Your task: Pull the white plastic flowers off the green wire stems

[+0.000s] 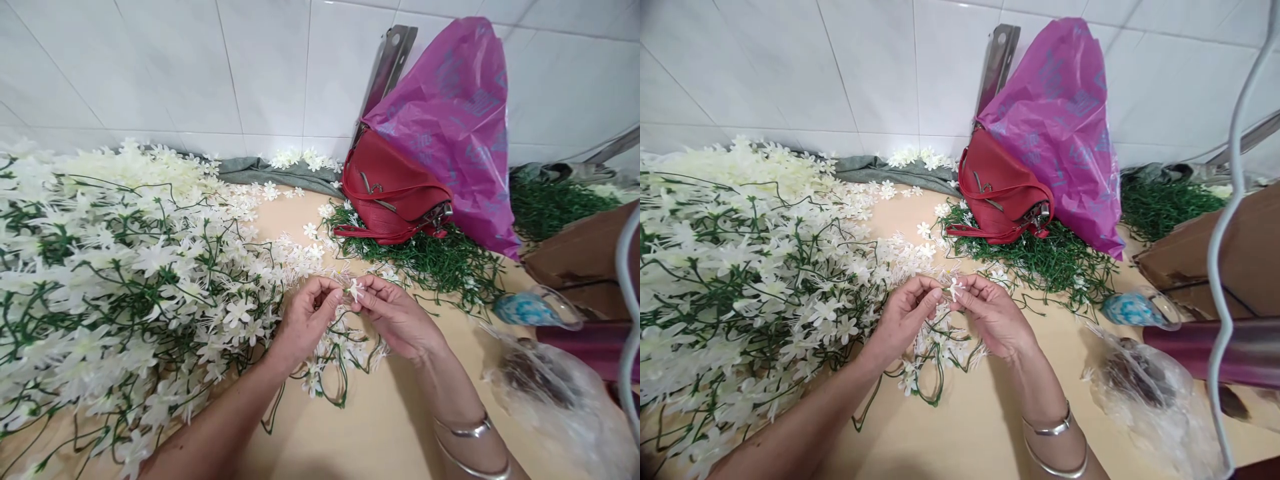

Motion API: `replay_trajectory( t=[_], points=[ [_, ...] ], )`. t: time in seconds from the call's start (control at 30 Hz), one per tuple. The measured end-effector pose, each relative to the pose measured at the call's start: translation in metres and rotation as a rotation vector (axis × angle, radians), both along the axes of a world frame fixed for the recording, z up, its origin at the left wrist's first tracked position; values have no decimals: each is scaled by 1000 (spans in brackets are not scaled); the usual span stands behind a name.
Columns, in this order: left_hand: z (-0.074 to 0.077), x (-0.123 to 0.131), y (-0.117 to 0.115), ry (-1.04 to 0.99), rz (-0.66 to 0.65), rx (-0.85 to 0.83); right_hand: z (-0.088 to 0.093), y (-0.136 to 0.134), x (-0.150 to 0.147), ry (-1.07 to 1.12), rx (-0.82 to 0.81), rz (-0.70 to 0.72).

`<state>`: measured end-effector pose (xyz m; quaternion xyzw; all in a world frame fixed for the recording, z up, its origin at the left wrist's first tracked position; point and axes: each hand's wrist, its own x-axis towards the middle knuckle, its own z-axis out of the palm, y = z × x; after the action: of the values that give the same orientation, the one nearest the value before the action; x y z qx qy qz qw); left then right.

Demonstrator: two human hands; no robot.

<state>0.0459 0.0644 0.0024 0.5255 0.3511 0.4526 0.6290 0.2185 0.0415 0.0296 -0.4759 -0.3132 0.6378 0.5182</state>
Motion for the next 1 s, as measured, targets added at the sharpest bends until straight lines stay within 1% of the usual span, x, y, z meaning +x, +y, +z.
replay_trajectory(
  t=[0.13, 0.3, 0.47, 0.7, 0.87, 1.0],
  points=[
    [3, 0, 2, -59, 66, -37, -1, 0, 0, 6, 4, -6],
    [0, 1, 1, -53, 47, -6, -2, -1, -5, -17, 51, -22],
    [-2, 1, 0, -24, 25, 4, 2, -2, -2, -2, 75, -59],
    [0, 0, -2, 13, -22, 29, 0, -1, 1, -12, 36, -4],
    [-2, -2, -2, 78, -48, 78, 2, -1, 2, 4, -1, 43],
    [-3, -3, -1, 89, -86, 56, 2, -1, 4, 35, -33, 75]
  ],
)
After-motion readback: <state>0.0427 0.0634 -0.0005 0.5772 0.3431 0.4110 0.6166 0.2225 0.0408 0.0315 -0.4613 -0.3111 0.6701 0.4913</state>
